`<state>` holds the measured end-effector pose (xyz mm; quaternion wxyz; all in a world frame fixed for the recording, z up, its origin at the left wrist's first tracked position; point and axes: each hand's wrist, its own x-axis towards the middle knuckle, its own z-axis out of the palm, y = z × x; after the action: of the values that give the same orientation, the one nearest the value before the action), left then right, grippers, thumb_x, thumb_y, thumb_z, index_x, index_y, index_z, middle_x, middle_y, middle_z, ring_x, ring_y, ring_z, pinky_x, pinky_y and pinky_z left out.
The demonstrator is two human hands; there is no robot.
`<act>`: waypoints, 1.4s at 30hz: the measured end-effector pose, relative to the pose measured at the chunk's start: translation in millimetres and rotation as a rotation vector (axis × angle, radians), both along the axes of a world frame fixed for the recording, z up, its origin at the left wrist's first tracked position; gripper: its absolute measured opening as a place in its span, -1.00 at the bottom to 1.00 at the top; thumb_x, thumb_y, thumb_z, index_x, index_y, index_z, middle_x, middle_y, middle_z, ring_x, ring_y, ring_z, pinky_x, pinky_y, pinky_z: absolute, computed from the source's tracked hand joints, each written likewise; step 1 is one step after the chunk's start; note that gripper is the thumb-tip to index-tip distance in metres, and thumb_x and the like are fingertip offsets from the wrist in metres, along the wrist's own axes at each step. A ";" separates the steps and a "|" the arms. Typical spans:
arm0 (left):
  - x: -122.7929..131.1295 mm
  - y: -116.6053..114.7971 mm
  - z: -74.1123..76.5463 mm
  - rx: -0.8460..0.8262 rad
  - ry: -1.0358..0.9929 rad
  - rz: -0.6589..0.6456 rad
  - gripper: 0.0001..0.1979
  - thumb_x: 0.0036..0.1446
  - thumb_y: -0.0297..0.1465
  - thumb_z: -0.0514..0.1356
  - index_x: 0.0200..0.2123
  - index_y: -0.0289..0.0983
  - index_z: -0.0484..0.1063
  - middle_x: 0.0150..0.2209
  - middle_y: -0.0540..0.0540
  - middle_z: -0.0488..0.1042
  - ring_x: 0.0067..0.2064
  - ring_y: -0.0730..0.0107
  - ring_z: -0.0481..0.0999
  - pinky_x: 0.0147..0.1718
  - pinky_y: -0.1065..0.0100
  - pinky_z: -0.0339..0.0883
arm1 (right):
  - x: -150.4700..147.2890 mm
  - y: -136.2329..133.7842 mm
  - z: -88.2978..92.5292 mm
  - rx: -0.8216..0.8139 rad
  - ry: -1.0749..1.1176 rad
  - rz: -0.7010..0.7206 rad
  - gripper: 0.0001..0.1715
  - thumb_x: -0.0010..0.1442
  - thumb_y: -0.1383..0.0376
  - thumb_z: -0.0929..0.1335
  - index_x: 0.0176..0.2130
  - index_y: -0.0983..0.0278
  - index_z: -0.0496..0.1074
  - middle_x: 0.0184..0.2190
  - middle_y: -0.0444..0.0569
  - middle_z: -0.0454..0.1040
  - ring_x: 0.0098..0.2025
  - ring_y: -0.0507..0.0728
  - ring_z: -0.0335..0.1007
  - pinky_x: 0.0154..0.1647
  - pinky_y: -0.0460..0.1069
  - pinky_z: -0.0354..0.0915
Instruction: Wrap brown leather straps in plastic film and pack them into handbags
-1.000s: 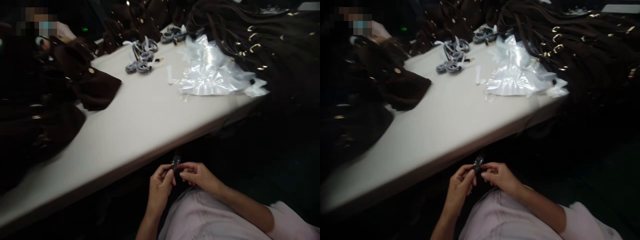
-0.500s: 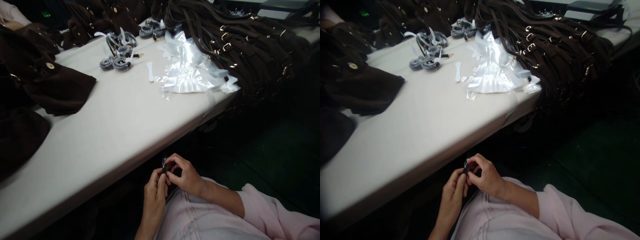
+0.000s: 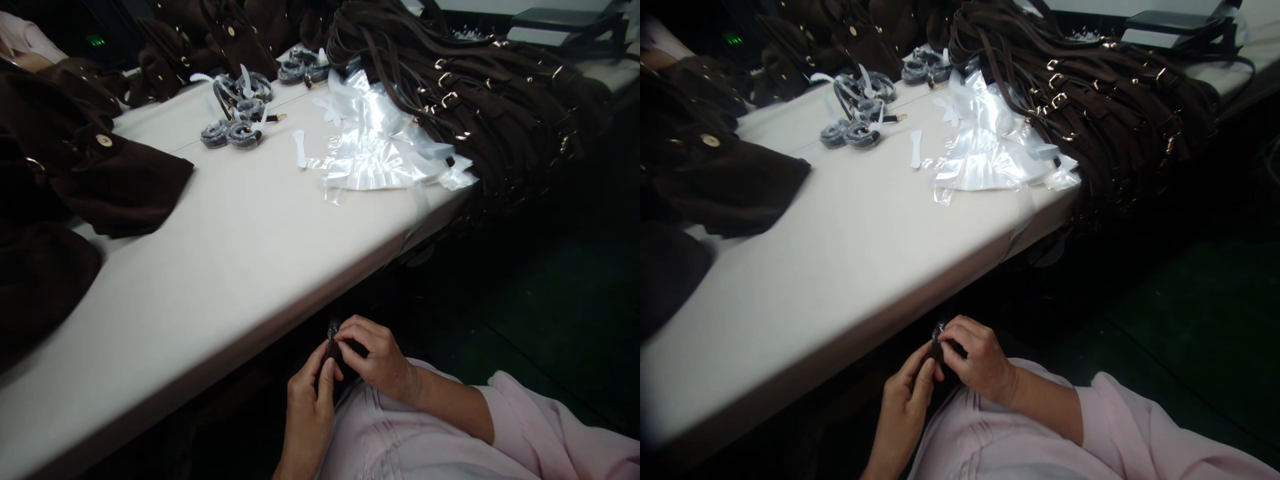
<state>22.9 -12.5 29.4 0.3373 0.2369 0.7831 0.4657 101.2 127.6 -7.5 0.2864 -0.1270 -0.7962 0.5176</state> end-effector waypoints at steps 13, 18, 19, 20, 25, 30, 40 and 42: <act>3.8 0.1 -8.9 -0.003 0.057 0.033 -0.55 0.28 -0.17 0.09 0.11 -0.30 0.45 -0.40 -0.09 0.52 -0.35 0.28 0.51 -0.28 0.33 0.40 | 0.7 -1.2 -2.4 0.192 0.093 -0.025 -0.84 0.19 0.50 0.30 -0.27 0.28 0.41 -0.39 -0.04 0.45 -0.35 0.10 0.38 -0.31 -0.01 0.32; 6.2 2.2 -15.1 0.013 -0.045 0.139 -0.53 0.22 -0.13 0.15 0.09 -0.28 0.46 -0.61 0.02 0.38 -0.58 0.37 0.36 -0.55 0.41 0.28 | 3.2 -4.4 -1.3 0.264 0.099 0.022 -0.84 0.19 0.53 0.30 -0.28 0.29 0.40 -0.39 -0.03 0.47 -0.33 0.11 0.39 -0.27 0.01 0.33; 6.2 3.3 -15.7 0.012 -0.058 0.140 -0.53 0.22 -0.12 0.16 0.08 -0.28 0.46 -0.64 0.04 0.34 -0.61 0.40 0.32 -0.58 0.43 0.23 | 3.2 -5.3 -1.2 0.251 0.104 0.029 -0.83 0.19 0.53 0.30 -0.29 0.29 0.40 -0.39 -0.03 0.47 -0.32 0.11 0.39 -0.26 0.01 0.33; 6.0 4.6 -15.8 0.012 -0.069 0.138 -0.52 0.23 -0.12 0.16 0.08 -0.29 0.45 -0.66 0.07 0.31 -0.63 0.43 0.28 -0.60 0.44 0.20 | 3.1 -6.1 -1.1 0.221 0.106 0.033 -0.83 0.18 0.53 0.30 -0.29 0.29 0.40 -0.39 -0.04 0.46 -0.33 0.11 0.39 -0.27 0.00 0.33; 3.5 8.1 -11.9 0.032 -0.093 0.123 -0.50 0.26 -0.13 0.14 0.13 -0.32 0.34 -0.59 0.07 0.35 -0.60 0.50 0.28 -0.56 0.47 0.20 | 0.7 -3.0 -0.4 -0.063 0.024 -0.016 -0.87 0.14 0.48 0.33 -0.36 0.28 0.42 -0.46 -0.11 0.40 -0.45 0.04 0.33 -0.42 -0.07 0.27; 1.4 1.9 -9.0 -0.009 -0.135 0.104 -0.61 0.24 -0.10 0.15 -0.09 -0.32 0.44 -0.53 0.00 0.42 -0.55 0.49 0.32 -0.55 0.48 0.20 | 0.8 4.3 -0.1 -0.096 -0.009 -0.087 -0.88 0.16 0.47 0.32 -0.36 0.28 0.42 -0.44 -0.10 0.40 -0.45 0.02 0.32 -0.44 -0.09 0.25; -0.1 4.1 -12.4 0.035 0.518 -0.092 -0.84 0.31 -0.39 0.11 -0.18 -0.25 0.49 -0.31 -0.07 0.56 -0.33 0.33 0.56 -0.32 0.39 0.37 | -0.3 -2.5 -3.7 0.072 0.095 0.007 -0.82 0.17 0.53 0.30 -0.28 0.28 0.40 -0.41 -0.07 0.43 -0.36 0.07 0.36 -0.32 -0.04 0.27; 0.4 4.2 -17.2 0.068 0.730 -0.134 -0.83 0.31 -0.46 0.09 -0.13 -0.27 0.47 -0.28 -0.12 0.57 -0.30 0.29 0.58 -0.29 0.37 0.39 | -0.2 -1.6 -4.1 0.071 0.083 0.010 -0.83 0.18 0.52 0.30 -0.28 0.29 0.40 -0.41 -0.07 0.42 -0.36 0.07 0.35 -0.33 -0.04 0.27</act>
<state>23.3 -8.3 12.2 0.0575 0.4494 0.8186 0.3530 101.0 126.1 -11.7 0.3209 -0.0914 -0.8022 0.4952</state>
